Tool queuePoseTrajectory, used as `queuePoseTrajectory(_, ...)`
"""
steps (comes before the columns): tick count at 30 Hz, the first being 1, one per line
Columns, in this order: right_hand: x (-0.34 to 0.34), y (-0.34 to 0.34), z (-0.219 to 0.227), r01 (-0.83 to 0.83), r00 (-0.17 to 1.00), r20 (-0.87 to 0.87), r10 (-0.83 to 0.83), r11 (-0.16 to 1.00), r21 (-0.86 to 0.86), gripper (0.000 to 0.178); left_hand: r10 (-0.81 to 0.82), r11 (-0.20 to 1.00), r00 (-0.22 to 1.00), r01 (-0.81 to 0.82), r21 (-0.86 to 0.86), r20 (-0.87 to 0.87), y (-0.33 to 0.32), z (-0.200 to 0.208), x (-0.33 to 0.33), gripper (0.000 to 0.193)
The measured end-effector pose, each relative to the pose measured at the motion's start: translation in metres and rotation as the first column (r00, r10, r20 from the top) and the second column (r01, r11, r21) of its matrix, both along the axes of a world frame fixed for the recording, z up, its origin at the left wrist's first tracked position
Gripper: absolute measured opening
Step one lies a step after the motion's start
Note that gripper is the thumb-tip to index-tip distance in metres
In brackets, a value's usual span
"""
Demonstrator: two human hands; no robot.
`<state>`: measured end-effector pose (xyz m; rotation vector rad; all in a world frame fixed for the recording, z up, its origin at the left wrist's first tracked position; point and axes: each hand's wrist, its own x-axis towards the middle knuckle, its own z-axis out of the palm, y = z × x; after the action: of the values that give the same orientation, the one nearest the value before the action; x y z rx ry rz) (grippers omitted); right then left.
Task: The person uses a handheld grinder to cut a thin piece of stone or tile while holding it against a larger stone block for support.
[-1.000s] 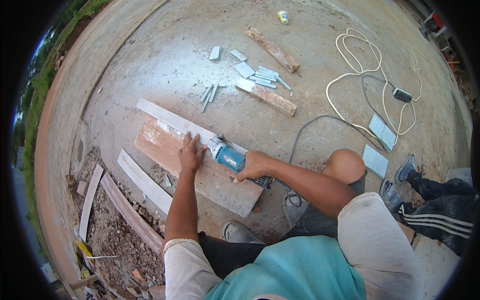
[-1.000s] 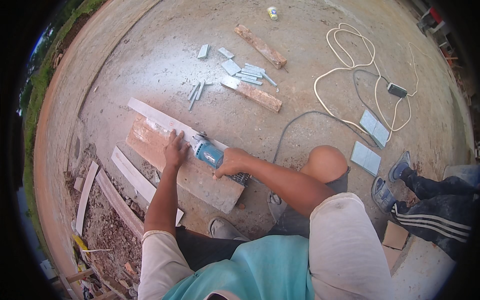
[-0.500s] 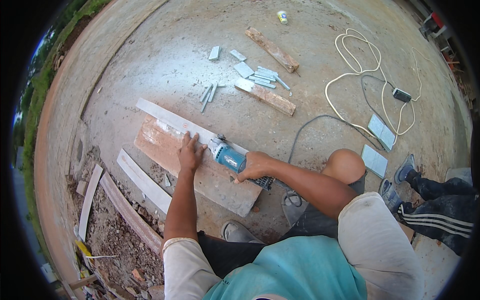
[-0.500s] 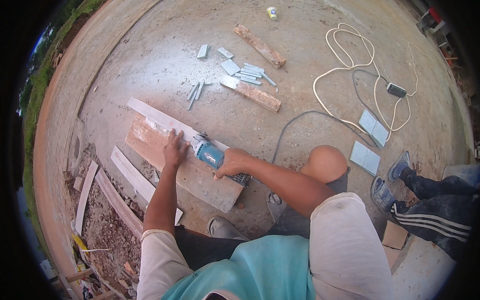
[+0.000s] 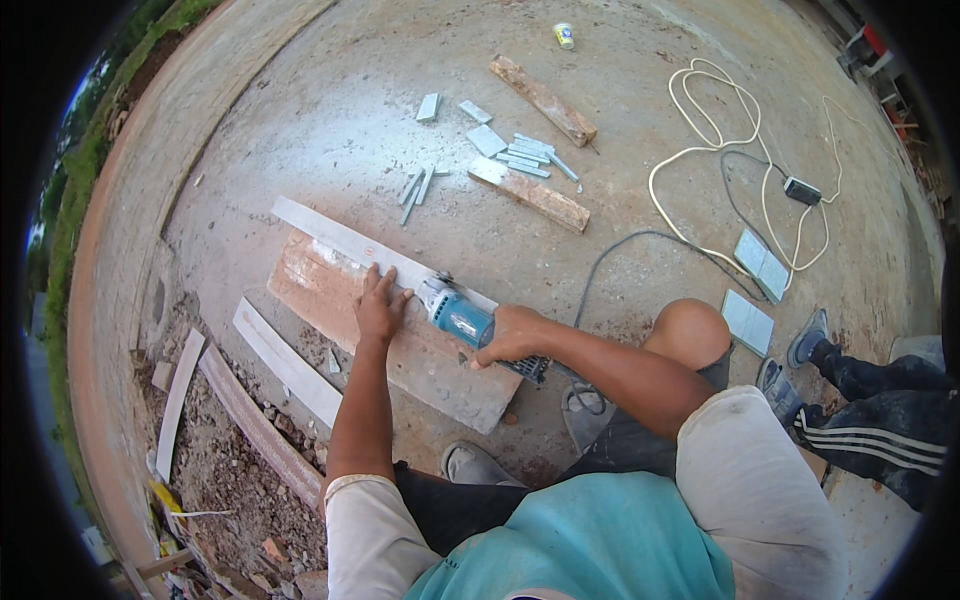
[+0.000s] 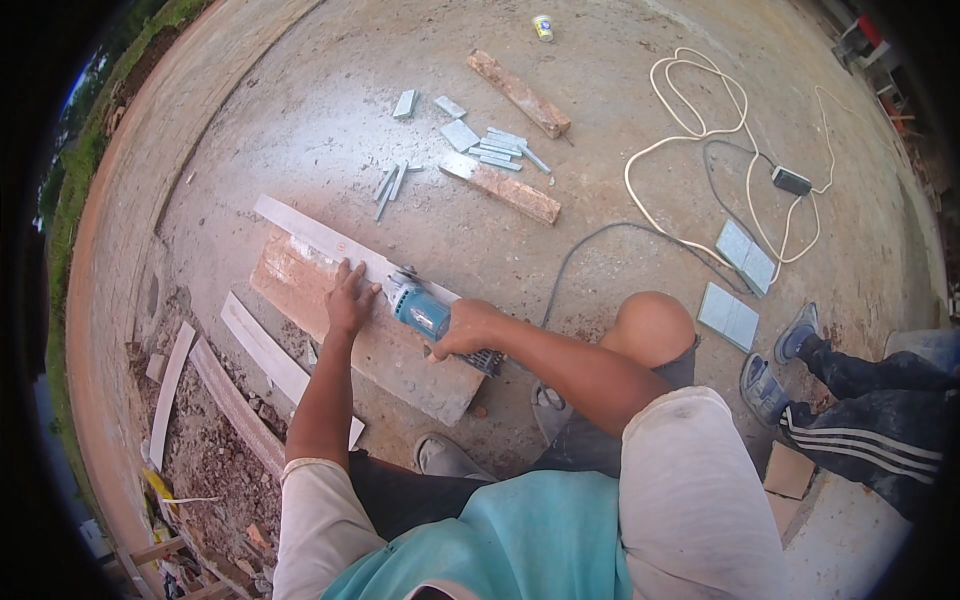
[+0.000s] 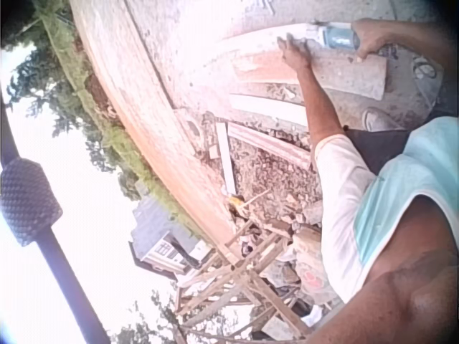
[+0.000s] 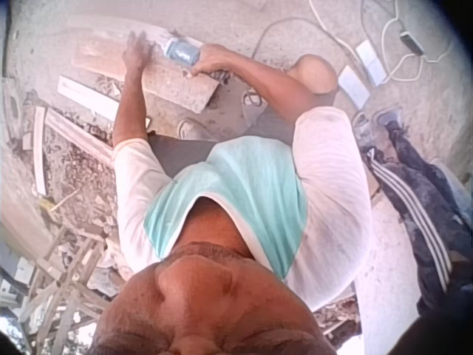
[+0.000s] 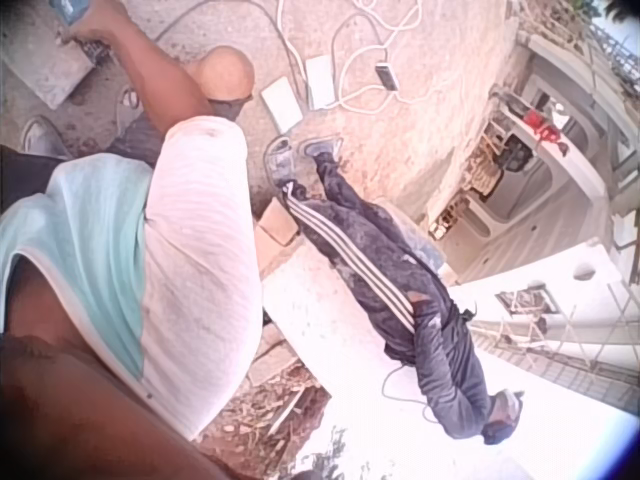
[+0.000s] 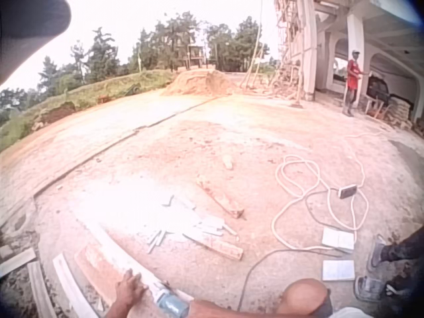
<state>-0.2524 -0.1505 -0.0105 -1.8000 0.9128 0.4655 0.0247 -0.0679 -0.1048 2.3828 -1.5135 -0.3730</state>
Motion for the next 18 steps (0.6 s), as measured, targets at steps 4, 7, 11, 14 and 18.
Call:
queuePoseTrajectory(4, -0.0032, 0.0, 0.0047, -0.007, 1.0, -0.026, 0.008, 1.0, 0.018, 0.081, -0.008, 1.0, 1.0, 0.008, -0.011, 0.014, -0.0003, -0.001, 0.0012, 0.058)
queuePoseTrajectory(7, -0.006, 0.0011, 0.0064, 0.009, 1.0, -0.017, -0.009, 1.0, 0.023, 0.079, -0.005, 1.0, 1.0, 0.005, -0.004, -0.002, -0.0003, -0.0007, 0.0013, 0.058)
queuePoseTrajectory(11, -0.007, 0.0015, 0.0042, 0.007, 1.0, -0.018, -0.007, 1.0, 0.014, 0.08, -0.001, 1.0, 1.0, 0.001, -0.007, 0.001, -0.0002, 0.0009, -0.0003, 0.057)
queuePoseTrajectory(14, -0.0061, 0.0014, 0.0033, 0.001, 1.0, -0.03, -0.001, 1.0, 0.015, 0.081, -0.003, 1.0, 1.0, 0.003, -0.009, 0.01, -0.0002, 0.002, -0.0012, 0.057)
queuePoseTrajectory(18, -0.0063, 0.0003, 0.0054, -0.01, 1.0, -0.022, 0.01, 1.0, 0.018, 0.083, -0.004, 1.0, 1.0, 0.005, -0.016, 0.006, -0.0001, 0.0024, -0.0013, 0.057)
